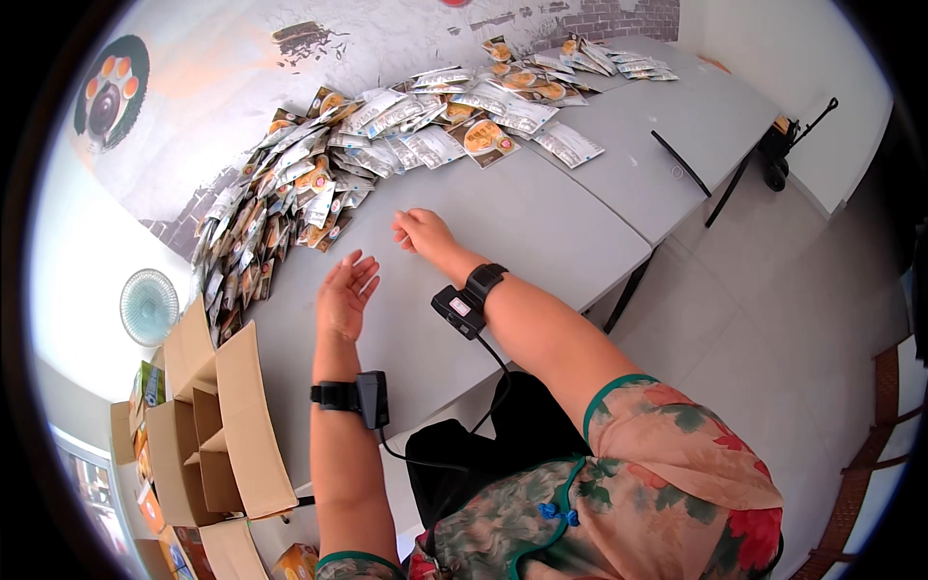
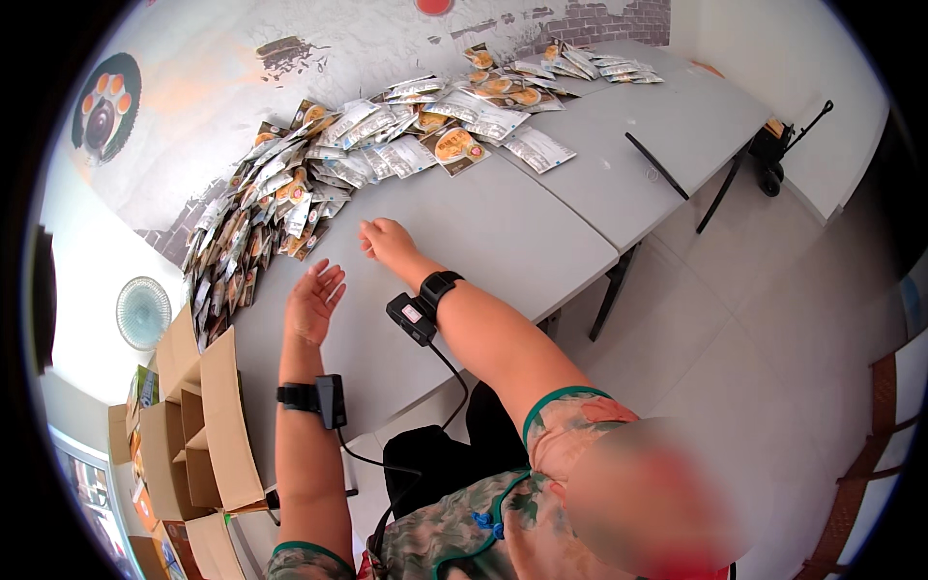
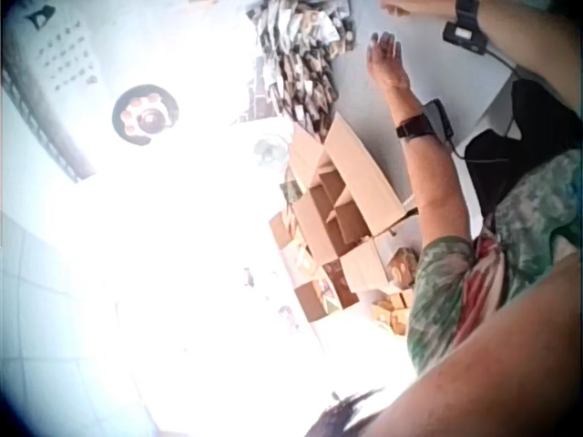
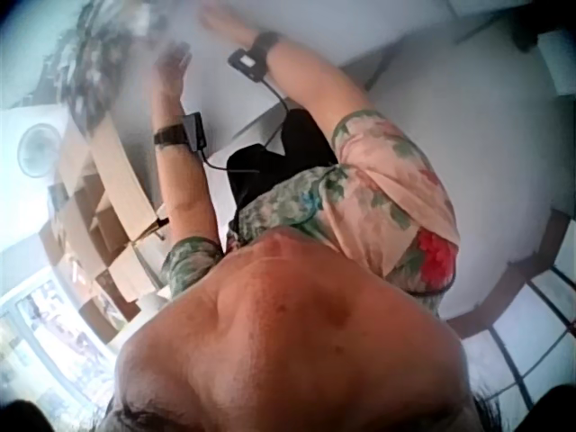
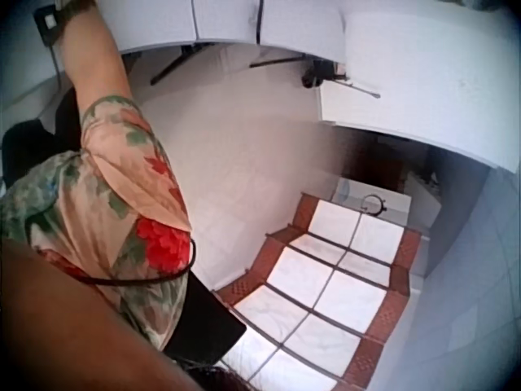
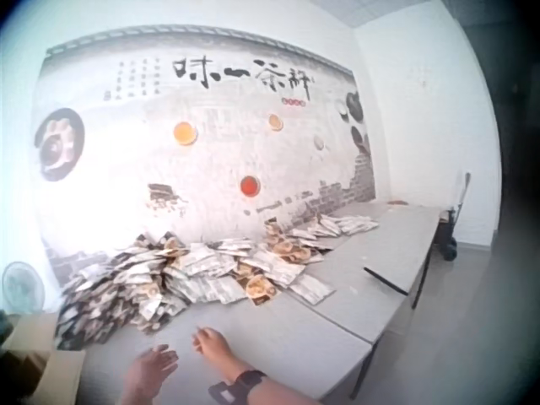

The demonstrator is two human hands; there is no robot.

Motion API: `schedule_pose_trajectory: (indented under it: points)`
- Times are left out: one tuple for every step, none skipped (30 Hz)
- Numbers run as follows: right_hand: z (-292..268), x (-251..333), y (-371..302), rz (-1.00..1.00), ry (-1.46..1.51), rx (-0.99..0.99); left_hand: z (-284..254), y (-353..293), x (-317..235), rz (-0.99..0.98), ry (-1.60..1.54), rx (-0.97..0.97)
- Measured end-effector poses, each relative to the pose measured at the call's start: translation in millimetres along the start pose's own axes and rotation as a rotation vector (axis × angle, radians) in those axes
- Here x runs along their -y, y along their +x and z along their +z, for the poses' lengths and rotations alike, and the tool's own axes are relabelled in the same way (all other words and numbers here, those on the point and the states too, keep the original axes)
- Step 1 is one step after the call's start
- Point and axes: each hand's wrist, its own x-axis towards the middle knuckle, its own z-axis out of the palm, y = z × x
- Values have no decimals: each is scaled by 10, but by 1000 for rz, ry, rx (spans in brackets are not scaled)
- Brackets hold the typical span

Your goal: The person sets up a cardboard box with dividers and places multiple pre-packaged food packets into the compartments by hand.

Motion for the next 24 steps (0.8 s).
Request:
schedule_pose_trajectory:
  points:
    - [6,0,-6,5,-1,-1,-34,8,92,14,-25,-50]
    - [14,3,-6,9,4,3,-75,23,167,27,-49,-99]
    - [31,-1,-16,15,7,9,-112,19,217,39,-78,-138]
    - [44,-2,-23,22,11,16,-161,24,244,61,-97,-133]
    - [51,-2,-30,13,12,18,-217,31,260,84,-115,-128]
    - [59,-8,-31,5,7,25,-269,31,273,109,-139,-128]
    - [63,-12,-33,-4,3,32,-312,52,279,118,-148,-111]
    - [54,-13,-39,-3,-1,27,-348,87,279,128,-157,-95]
    - [-1,10,-54,-2,-12,16,-356,131,305,135,-171,-72]
    - [2,25,-67,0,-16,16,-373,113,307,135,-185,-61]
    - [10,32,-80,11,-22,20,-370,101,322,135,-198,-49]
    - [30,49,-95,21,-31,25,-359,78,315,139,-212,-38]
    - [40,62,-99,30,-38,27,-344,45,304,133,-220,-29]
    - [54,74,-100,25,-56,31,-335,13,284,119,-225,-24]
    - [50,78,-106,19,-76,31,-299,-26,247,103,-232,-15]
    - [42,63,-116,18,-98,31,-265,-55,224,85,-242,-7]
    - [34,48,-123,7,-96,29,-238,-62,202,79,-213,-2]
    - [43,54,-122,-7,-94,30,-238,-49,208,98,-182,1]
    - [58,59,-116,-21,-91,31,-248,-34,238,117,-151,4]
    - [82,56,-117,16,-62,13,-252,-32,259,135,-119,6]
    - [108,58,-117,48,-32,-11,-233,-41,264,136,-111,0]
    - [130,74,-84,81,-3,-35,-239,-29,284,139,-105,3]
    - [140,113,-4,121,-20,19,-256,-3,315,142,-99,6]
    - [137,184,98,161,-41,68,-254,22,343,144,-95,14]
